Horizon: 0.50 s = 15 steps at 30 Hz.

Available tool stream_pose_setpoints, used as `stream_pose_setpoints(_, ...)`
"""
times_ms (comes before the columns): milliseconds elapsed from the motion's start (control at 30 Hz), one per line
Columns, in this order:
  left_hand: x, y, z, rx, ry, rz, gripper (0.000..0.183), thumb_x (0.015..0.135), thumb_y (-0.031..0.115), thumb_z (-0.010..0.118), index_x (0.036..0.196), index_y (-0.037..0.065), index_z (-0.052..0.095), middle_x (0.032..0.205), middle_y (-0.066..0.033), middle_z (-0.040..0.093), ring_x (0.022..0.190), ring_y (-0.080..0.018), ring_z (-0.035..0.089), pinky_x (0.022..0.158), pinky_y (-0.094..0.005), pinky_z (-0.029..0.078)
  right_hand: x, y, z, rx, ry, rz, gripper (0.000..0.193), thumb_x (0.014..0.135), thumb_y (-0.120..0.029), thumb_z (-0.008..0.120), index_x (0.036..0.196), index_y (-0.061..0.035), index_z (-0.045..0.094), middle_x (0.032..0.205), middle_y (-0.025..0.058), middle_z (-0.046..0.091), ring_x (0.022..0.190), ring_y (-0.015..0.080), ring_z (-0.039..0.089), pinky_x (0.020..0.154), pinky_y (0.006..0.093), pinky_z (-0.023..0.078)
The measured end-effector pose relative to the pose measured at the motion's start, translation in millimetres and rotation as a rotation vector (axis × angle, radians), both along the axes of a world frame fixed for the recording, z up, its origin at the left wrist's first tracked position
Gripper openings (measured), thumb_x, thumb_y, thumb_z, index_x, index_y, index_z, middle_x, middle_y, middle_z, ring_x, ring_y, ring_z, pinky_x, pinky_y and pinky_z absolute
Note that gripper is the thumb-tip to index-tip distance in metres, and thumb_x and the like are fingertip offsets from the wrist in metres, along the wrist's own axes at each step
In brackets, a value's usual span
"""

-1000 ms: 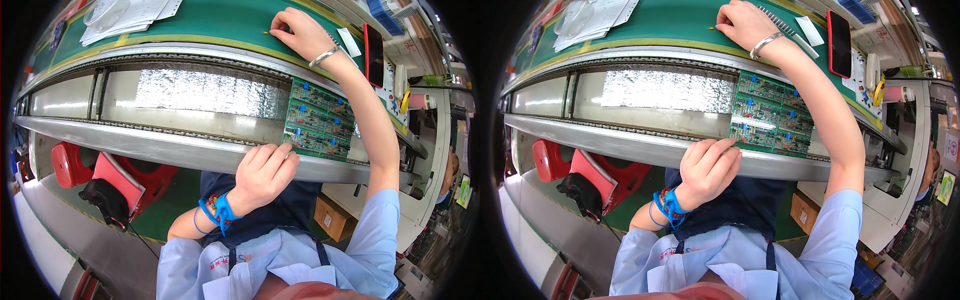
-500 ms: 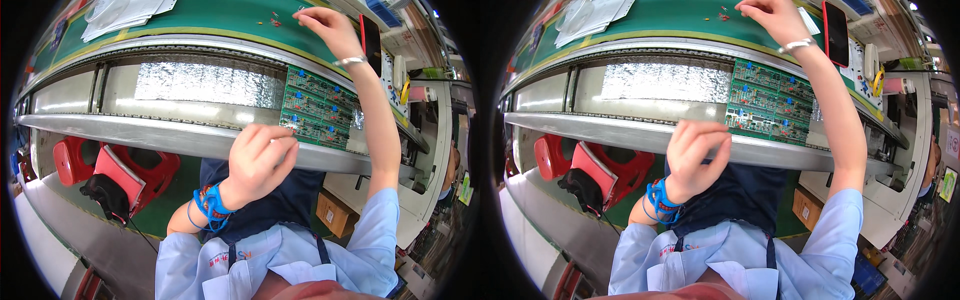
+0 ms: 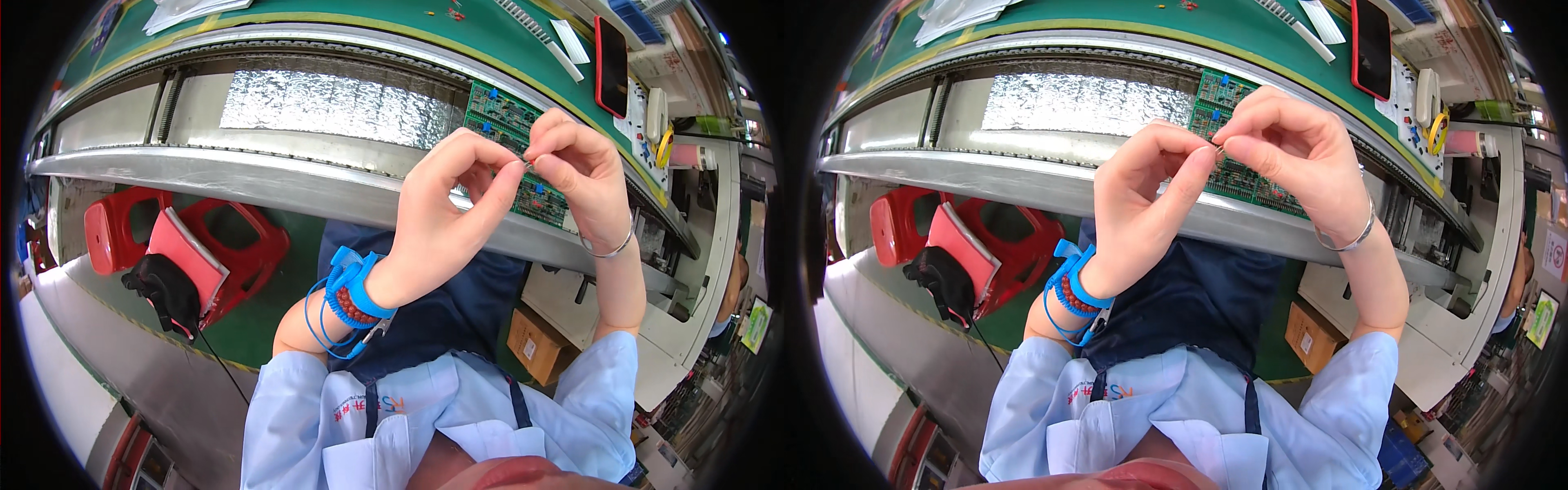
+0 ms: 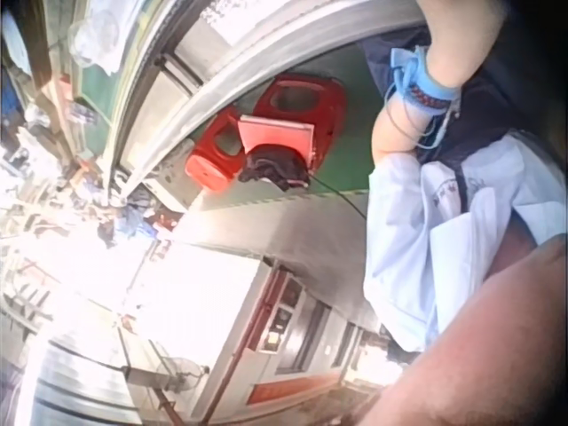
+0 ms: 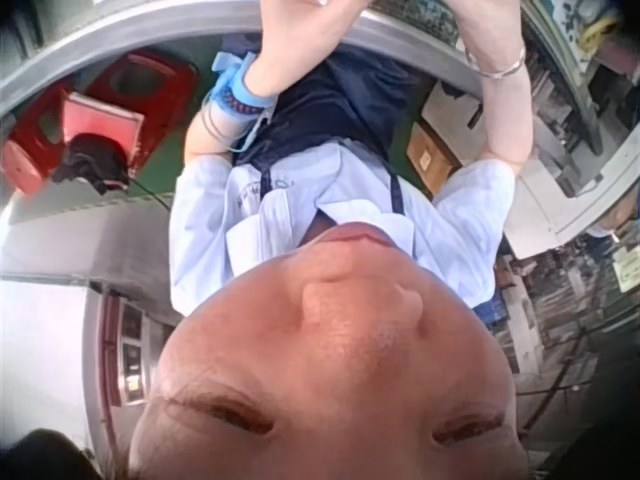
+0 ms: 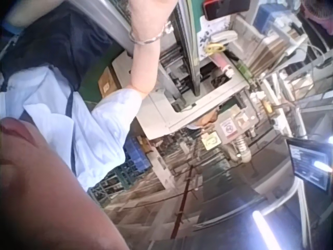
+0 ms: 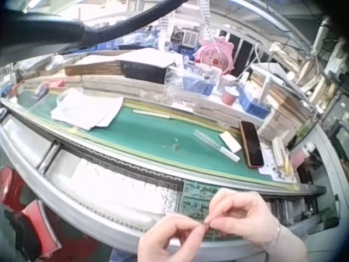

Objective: The person inserts small electronic components into a green circuit board by hand. They pick up individual components from a plastic bag and place them into specific slots on the board. The person works at a workstation with a green mat and various tools nearby.

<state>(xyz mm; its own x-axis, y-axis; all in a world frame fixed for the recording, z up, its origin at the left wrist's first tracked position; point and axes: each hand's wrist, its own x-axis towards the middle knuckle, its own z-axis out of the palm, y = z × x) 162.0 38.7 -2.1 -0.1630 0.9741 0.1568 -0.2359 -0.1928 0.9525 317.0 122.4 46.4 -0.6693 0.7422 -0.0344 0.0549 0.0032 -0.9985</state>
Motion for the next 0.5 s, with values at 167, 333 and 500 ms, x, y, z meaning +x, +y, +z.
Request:
stream_pose_setpoints(167,0,-3,0,-0.049,0.046,0.000,0.005,0.087,0.001,0.059,0.091,-0.003,0.059,0.084,-0.0027,0.058,0.075,-0.0060,0.056,0.067,-0.0204,0.044,5,-6,1,0.315,-0.189,-0.020,0.015,0.080,0.000,0.066,0.095,-0.0017,0.068,0.085,0.0016,0.055,0.074,0.0080,0.049,0.066,0.0209,0.039)
stream_pose_setpoints(333,1,-5,-1,-0.081,0.026,-0.008,0.005,0.086,0.001,0.060,0.091,-0.002,0.060,0.083,-0.0021,0.059,0.073,-0.0054,0.055,0.067,-0.0203,0.044,3,-12,3,0.431,-0.241,-0.047,0.017,0.077,0.001,0.067,0.094,-0.0028,0.068,0.085,0.0025,0.057,0.074,0.0094,0.051,0.064,0.0216,0.039)
stream_pose_setpoints(500,1,-5,-4,-0.080,0.036,-0.011,0.004,0.085,0.000,0.060,0.089,-0.002,0.060,0.082,-0.0017,0.059,0.071,-0.0048,0.054,0.064,-0.0197,0.043,2,-13,5,0.465,-0.285,-0.050,0.017,0.076,0.001,0.068,0.092,-0.0039,0.069,0.085,0.0032,0.059,0.075,0.0104,0.053,0.063,0.0223,0.040)
